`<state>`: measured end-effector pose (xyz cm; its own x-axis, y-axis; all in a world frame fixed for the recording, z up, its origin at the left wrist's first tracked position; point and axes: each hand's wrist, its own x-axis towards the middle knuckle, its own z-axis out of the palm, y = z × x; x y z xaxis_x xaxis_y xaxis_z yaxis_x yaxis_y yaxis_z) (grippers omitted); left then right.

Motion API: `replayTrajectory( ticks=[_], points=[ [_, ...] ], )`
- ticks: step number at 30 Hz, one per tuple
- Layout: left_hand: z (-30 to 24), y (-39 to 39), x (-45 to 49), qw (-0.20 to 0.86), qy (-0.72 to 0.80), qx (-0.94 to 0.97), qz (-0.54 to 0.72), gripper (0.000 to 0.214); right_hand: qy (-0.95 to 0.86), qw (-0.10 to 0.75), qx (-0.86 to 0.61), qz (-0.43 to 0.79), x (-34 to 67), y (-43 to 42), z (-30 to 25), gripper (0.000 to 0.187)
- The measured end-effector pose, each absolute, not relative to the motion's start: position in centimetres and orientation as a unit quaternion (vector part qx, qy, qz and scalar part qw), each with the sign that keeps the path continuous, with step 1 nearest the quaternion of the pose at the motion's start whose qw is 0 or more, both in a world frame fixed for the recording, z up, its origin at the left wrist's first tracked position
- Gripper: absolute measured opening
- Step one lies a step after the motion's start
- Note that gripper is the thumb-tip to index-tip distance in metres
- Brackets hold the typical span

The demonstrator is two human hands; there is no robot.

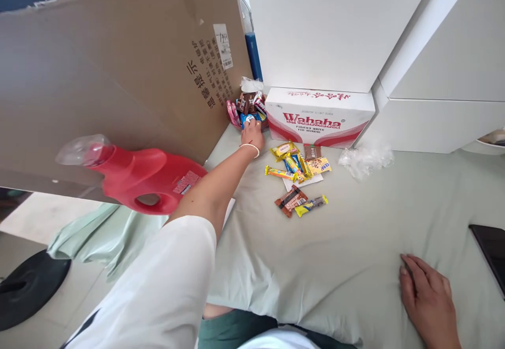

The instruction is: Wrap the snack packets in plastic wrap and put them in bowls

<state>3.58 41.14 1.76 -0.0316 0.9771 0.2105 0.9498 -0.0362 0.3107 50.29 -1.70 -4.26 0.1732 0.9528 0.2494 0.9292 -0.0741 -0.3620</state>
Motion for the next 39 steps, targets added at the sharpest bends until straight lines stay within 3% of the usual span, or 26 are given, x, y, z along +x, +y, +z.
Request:
replayTrajectory(
  ticks=[8,16,27,31,36,39],
  points=[
    [-0.3,36.6,0.9,0.026,0.671,0.693,0.262,0.029,-0.713,0.236,-0.654,-0.089,50.9,-1.2,-4.9,0.035],
    [-0.5,24.0,-0.3,0.011,0.629,0.736,0.250,0.018,-0.716,0.249,-0.643,-0.106,51.3,-1.0,-5.9,0.036],
    [-0.3,7.9,4.3,0.012,0.520,0.803,0.291,0.027,-0.699,0.267,-0.659,-0.080,51.3,-0.7,-6.8,0.036],
    [-0.3,6.1,2.6,-0.007,0.553,0.762,0.338,0.035,-0.696,0.264,-0.664,-0.067,51.2,-0.8,-6.6,0.037],
    [-0.9,8.0,0.1,0.085,0.561,0.787,0.241,0.022,-0.689,0.271,-0.668,-0.076,51.0,-0.8,-6.2,0.037],
    [-0.8,9.2,0.2,0.086,0.547,0.797,0.241,0.019,-0.688,0.277,-0.667,-0.070,50.9,-0.8,-6.2,0.036]
  ],
)
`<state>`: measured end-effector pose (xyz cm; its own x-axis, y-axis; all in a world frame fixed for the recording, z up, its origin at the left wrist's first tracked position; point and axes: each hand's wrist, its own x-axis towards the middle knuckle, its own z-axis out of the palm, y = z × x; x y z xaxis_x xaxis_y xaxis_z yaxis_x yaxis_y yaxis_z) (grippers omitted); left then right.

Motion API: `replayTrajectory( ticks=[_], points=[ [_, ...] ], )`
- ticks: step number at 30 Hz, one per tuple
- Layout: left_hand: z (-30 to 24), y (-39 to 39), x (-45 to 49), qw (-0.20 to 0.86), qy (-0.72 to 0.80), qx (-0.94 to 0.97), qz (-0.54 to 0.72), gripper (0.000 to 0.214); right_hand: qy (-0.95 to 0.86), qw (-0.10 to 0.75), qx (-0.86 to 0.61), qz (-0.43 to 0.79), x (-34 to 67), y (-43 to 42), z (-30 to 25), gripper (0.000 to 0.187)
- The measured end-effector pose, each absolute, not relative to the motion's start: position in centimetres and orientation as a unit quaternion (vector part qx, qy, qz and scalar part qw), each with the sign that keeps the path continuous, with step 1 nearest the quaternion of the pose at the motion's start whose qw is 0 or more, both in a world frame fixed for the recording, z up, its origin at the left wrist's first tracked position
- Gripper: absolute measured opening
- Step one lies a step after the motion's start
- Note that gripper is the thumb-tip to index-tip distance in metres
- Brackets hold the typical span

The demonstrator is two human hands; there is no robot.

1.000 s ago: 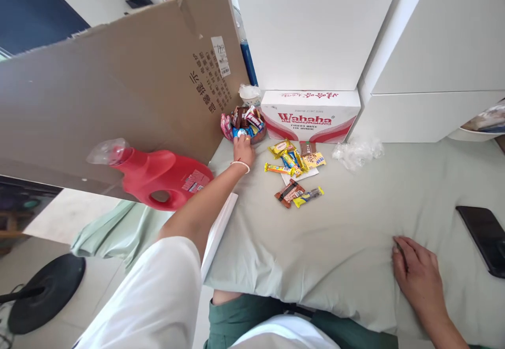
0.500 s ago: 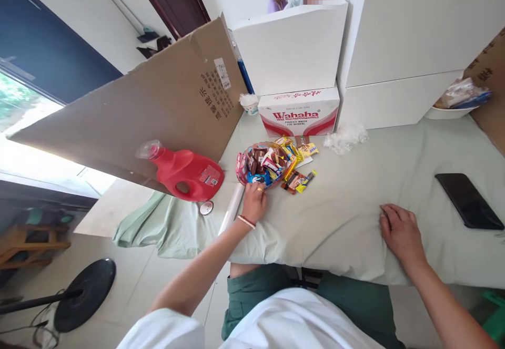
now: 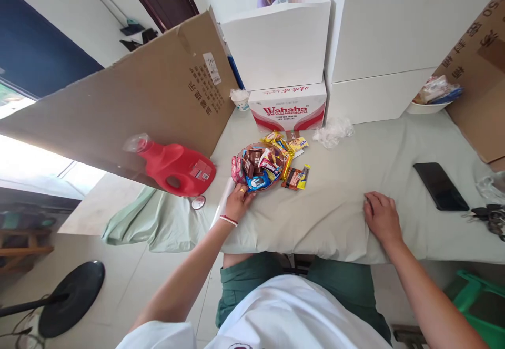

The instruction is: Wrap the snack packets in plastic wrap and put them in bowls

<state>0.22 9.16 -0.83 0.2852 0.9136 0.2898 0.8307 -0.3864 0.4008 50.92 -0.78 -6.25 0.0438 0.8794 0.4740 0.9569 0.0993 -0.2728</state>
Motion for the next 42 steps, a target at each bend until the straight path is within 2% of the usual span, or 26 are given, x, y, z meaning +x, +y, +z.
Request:
replayTrajectory(
  ticks=[3,7,12,16,21,24,27,31,35,37,39,41,42],
  points=[
    [-0.3,9.0,1.3,0.042,0.521,0.804,0.284,0.024,-0.683,0.283,-0.671,-0.060,50.9,-0.7,-6.4,0.036],
    [1.2,7.1,3.0,0.006,0.465,0.821,0.332,0.014,-0.678,0.286,-0.676,-0.049,50.9,-0.8,-6.7,0.036],
    [4.6,4.9,6.0,0.032,0.446,0.822,0.353,0.011,-0.669,0.298,-0.680,-0.027,51.0,-0.9,-6.7,0.036],
    [6.8,6.0,9.9,0.166,0.476,0.746,0.435,0.020,-0.664,0.300,-0.684,-0.018,50.9,-1.0,-6.4,0.036],
    [5.9,11.0,15.5,0.515,0.437,0.456,0.580,0.047,-0.662,0.303,-0.686,-0.018,50.8,-1.0,-6.2,0.036],
    [4.4,14.4,17.8,0.657,0.401,0.288,0.570,0.044,-0.663,0.306,-0.683,-0.025,50.8,-0.9,-6.3,0.036],
    [3.3,16.5,19.2,0.710,0.400,0.215,0.539,0.046,-0.659,0.312,-0.684,-0.023,50.7,-1.0,-6.4,0.035],
    [3.4,16.8,20.2,0.729,0.391,0.208,0.523,0.047,-0.650,0.328,-0.685,-0.001,50.9,-1.0,-6.7,0.035],
    [4.4,14.9,20.3,0.755,0.353,0.200,0.515,0.042,-0.561,0.406,-0.714,0.107,50.7,-0.5,-5.4,0.036],
    [4.5,13.2,20.0,0.786,0.329,0.193,0.486,0.038,-0.485,0.487,-0.693,0.219,49.6,-0.3,-3.4,0.047],
    [4.1,11.1,19.8,0.819,0.321,0.181,0.440,0.033,-0.446,0.564,-0.606,0.340,47.9,-0.4,-0.6,0.066],
    [3.2,9.0,19.7,0.844,0.324,0.168,0.394,0.030,-0.440,0.606,-0.510,0.423,45.9,-0.9,2.1,0.079],
    [2.6,7.9,19.8,0.854,0.323,0.164,0.374,0.030,-0.436,0.613,-0.482,0.449,45.0,-1.3,3.3,0.080]
  ],
)
